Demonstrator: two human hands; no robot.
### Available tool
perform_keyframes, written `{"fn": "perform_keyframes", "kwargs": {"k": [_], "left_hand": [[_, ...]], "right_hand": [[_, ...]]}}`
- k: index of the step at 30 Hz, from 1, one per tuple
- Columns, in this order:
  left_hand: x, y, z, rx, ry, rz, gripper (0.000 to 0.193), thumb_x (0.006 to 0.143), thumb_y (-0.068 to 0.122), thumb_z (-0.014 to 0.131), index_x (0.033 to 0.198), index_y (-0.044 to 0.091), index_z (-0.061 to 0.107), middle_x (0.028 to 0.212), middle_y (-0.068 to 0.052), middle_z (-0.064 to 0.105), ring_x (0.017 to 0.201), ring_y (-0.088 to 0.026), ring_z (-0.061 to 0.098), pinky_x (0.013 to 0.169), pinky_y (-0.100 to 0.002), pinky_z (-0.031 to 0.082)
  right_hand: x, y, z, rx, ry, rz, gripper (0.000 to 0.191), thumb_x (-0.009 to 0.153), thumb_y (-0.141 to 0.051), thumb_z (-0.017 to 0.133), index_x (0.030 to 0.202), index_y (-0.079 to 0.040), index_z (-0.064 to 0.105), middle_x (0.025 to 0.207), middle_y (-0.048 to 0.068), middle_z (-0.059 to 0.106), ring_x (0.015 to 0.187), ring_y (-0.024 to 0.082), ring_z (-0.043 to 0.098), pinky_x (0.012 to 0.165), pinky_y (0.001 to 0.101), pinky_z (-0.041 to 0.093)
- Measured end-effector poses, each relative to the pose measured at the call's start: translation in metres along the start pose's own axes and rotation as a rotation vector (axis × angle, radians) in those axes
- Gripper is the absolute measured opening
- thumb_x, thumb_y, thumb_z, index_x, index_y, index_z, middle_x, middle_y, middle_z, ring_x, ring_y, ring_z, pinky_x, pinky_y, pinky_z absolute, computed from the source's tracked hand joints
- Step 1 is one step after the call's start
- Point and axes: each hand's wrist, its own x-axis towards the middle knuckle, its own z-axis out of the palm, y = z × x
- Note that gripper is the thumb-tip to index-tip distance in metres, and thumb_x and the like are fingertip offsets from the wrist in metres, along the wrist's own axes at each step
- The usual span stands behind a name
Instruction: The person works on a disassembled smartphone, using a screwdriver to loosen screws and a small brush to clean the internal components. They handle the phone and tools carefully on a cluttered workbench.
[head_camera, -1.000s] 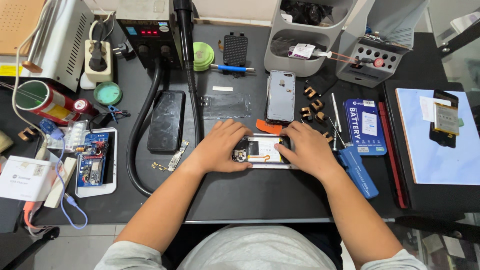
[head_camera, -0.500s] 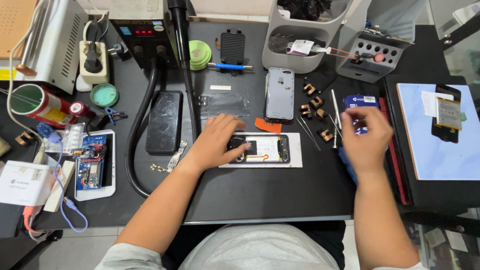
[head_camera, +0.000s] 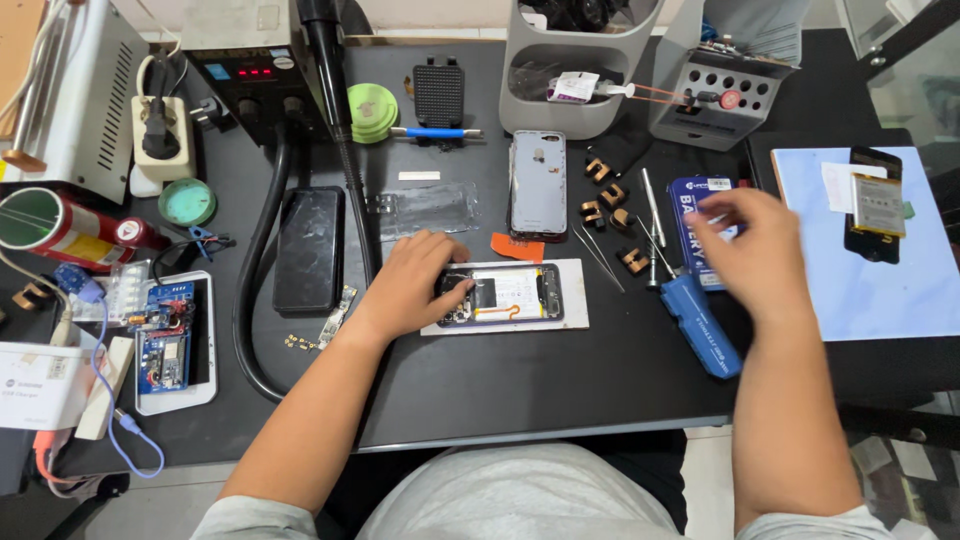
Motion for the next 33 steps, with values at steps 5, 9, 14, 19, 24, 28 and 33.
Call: {"fn": "perform_keyframes", "kwargs": {"k": [5, 9, 14, 19, 24, 28, 33], "left_hand": [[0.0, 0.001, 0.002, -0.001, 0.002, -0.004, 0.028, 0.086, 0.023, 0.075, 0.104, 0.006, 0.063, 0.099, -0.007, 0.062, 0.097, -0.03, 0.057, 0.087, -0.042, 0.043], [-0.001, 0.002, -0.001, 0.017, 0.012, -0.02, 0.025, 0.086, 0.02, 0.076, 0.103, 0.006, 0.062, 0.1, -0.007, 0.063, 0.097, -0.03, 0.058, 0.086, -0.041, 0.043], [-0.003, 0.005, -0.002, -0.027, 0.129, -0.063, 0.023, 0.088, 0.012, 0.073, 0.107, 0.006, 0.063, 0.1, -0.006, 0.063, 0.097, -0.026, 0.06, 0.089, -0.04, 0.043], [-0.002, 0.007, -0.002, -0.017, 0.126, -0.061, 0.022, 0.086, 0.012, 0.074, 0.105, 0.006, 0.064, 0.098, -0.007, 0.063, 0.096, -0.027, 0.06, 0.086, -0.04, 0.042], [-0.002, 0.007, -0.003, 0.009, 0.119, -0.054, 0.022, 0.086, 0.013, 0.074, 0.105, 0.006, 0.064, 0.098, -0.007, 0.063, 0.096, -0.028, 0.059, 0.085, -0.04, 0.042], [-0.004, 0.006, -0.002, 0.022, 0.119, -0.03, 0.022, 0.087, 0.013, 0.074, 0.105, 0.006, 0.063, 0.099, -0.007, 0.062, 0.096, -0.029, 0.058, 0.085, -0.04, 0.042], [-0.005, 0.004, -0.002, 0.016, 0.109, -0.004, 0.021, 0.086, 0.012, 0.074, 0.103, 0.007, 0.063, 0.1, -0.007, 0.063, 0.095, -0.029, 0.058, 0.084, -0.04, 0.042]], "right_hand": [[-0.007, -0.032, 0.023, -0.2, -0.324, 0.087, 0.034, 0.078, -0.031, 0.084, 0.101, -0.008, 0.077, 0.091, 0.006, 0.076, 0.08, 0.021, 0.072, 0.069, 0.0365, 0.056], [-0.011, -0.038, 0.029, -0.202, -0.393, 0.027, 0.038, 0.077, -0.039, 0.082, 0.102, -0.012, 0.077, 0.089, 0.006, 0.077, 0.082, 0.023, 0.074, 0.07, 0.0384, 0.057], [-0.008, -0.015, -0.002, -0.35, -0.204, 0.182, 0.027, 0.091, -0.036, 0.076, 0.105, -0.013, 0.078, 0.094, 0.007, 0.077, 0.084, 0.025, 0.075, 0.074, 0.0394, 0.056], [-0.021, -0.017, 0.006, -0.379, -0.351, 0.156, 0.035, 0.078, -0.04, 0.083, 0.097, -0.011, 0.076, 0.087, 0.006, 0.077, 0.082, 0.027, 0.075, 0.072, 0.0408, 0.057], [-0.041, -0.033, 0.036, -0.602, -0.274, -0.036, 0.036, 0.072, -0.035, 0.084, 0.098, -0.013, 0.074, 0.082, 0.005, 0.075, 0.084, 0.03, 0.073, 0.069, 0.0452, 0.056], [-0.043, -0.03, 0.039, -0.604, -0.343, 0.038, 0.031, 0.08, -0.033, 0.08, 0.103, -0.013, 0.073, 0.08, 0.007, 0.074, 0.082, 0.031, 0.072, 0.069, 0.0454, 0.056], [-0.046, -0.028, 0.045, -0.553, -0.248, 0.047, 0.024, 0.08, -0.025, 0.075, 0.098, -0.01, 0.073, 0.079, 0.008, 0.073, 0.08, 0.031, 0.072, 0.068, 0.0458, 0.055]]}}
